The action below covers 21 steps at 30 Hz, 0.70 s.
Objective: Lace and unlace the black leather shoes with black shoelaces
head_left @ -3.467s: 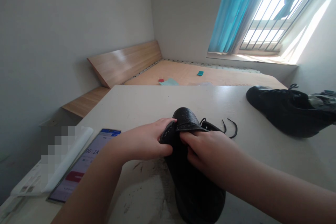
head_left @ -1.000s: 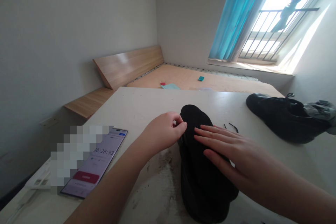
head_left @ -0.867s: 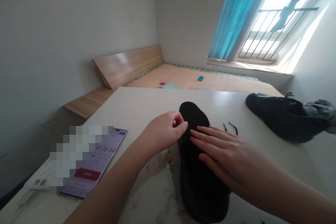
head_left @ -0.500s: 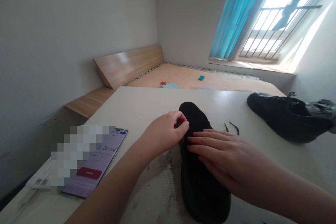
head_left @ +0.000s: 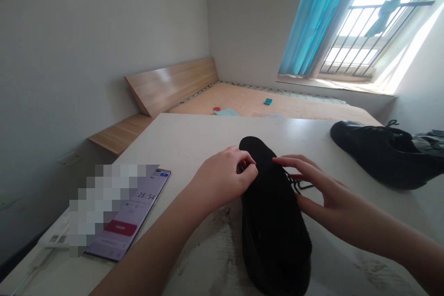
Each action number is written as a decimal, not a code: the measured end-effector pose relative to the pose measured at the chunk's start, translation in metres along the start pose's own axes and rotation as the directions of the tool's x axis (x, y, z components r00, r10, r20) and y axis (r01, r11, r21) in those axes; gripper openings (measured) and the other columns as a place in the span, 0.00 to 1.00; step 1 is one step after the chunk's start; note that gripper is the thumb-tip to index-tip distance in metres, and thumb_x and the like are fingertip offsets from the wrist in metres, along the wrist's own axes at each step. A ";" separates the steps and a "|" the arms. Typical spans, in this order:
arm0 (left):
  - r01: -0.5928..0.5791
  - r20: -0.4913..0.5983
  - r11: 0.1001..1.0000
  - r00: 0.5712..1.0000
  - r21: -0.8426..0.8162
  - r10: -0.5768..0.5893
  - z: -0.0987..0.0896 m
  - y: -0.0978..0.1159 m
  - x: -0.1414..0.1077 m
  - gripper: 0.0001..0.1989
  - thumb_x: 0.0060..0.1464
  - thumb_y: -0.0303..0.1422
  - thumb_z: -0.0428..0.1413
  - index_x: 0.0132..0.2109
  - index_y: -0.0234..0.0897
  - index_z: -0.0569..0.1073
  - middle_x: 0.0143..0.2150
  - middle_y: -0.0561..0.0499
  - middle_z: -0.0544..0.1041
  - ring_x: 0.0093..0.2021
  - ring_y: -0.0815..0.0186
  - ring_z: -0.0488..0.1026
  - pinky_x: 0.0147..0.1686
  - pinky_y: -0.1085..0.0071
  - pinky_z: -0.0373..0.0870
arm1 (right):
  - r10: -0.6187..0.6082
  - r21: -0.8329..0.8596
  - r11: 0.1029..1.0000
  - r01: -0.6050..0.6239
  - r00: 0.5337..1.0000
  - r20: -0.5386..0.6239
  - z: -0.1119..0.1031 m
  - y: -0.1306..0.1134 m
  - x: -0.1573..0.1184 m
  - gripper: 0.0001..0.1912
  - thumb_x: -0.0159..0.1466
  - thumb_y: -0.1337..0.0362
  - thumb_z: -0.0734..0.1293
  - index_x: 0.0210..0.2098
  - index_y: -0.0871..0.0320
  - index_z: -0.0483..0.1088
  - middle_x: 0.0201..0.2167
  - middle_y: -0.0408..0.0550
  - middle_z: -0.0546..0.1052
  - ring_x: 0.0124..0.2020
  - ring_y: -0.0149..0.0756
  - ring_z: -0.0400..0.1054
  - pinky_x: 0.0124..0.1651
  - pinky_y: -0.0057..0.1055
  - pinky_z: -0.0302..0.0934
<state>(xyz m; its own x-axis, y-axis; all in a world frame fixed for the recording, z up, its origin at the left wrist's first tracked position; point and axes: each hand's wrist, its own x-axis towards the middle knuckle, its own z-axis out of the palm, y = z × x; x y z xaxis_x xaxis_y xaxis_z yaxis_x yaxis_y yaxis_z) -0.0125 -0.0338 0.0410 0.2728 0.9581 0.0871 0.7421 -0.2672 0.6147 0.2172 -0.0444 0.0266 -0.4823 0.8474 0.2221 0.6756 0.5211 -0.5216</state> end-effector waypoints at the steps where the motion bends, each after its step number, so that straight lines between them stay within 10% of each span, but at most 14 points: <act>1: -0.025 -0.014 1.000 1.000 0.011 0.025 0.001 0.001 0.000 0.13 0.58 0.37 0.50 0.41 0.41 0.78 0.43 0.50 0.77 0.44 0.57 0.74 0.45 0.60 0.70 | 0.001 0.019 1.000 -0.001 1.000 0.013 0.000 0.001 -0.002 0.26 0.65 0.59 0.61 0.62 0.39 0.57 0.63 0.43 0.65 0.58 0.42 0.67 0.59 0.49 0.66; 9: -0.365 -0.003 0.930 0.931 0.047 0.366 0.008 0.002 0.000 0.14 0.59 0.30 0.52 0.49 0.36 0.77 0.51 0.50 0.78 0.52 0.60 0.72 0.54 0.63 0.66 | -0.075 0.074 0.994 0.076 0.997 -0.013 0.012 0.011 -0.002 0.29 0.65 0.61 0.63 0.64 0.38 0.58 0.65 0.40 0.64 0.65 0.41 0.60 0.65 0.48 0.58; 21: -0.398 0.075 0.912 0.917 0.097 0.392 0.007 0.001 0.000 0.12 0.58 0.31 0.54 0.44 0.38 0.81 0.40 0.50 0.79 0.42 0.60 0.73 0.45 0.63 0.69 | 0.038 0.226 0.974 0.008 0.979 -0.199 0.021 0.008 0.003 0.23 0.63 0.67 0.59 0.54 0.39 0.67 0.55 0.40 0.71 0.56 0.37 0.67 0.51 0.34 0.69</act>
<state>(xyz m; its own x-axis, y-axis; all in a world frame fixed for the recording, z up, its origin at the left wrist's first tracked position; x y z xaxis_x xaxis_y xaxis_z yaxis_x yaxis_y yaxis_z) -0.0073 -0.0349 0.0361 0.5870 0.7660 0.2622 0.6279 -0.6352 0.4498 0.2100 -0.0400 0.0056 -0.3357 0.8697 0.3619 0.5282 0.4919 -0.6921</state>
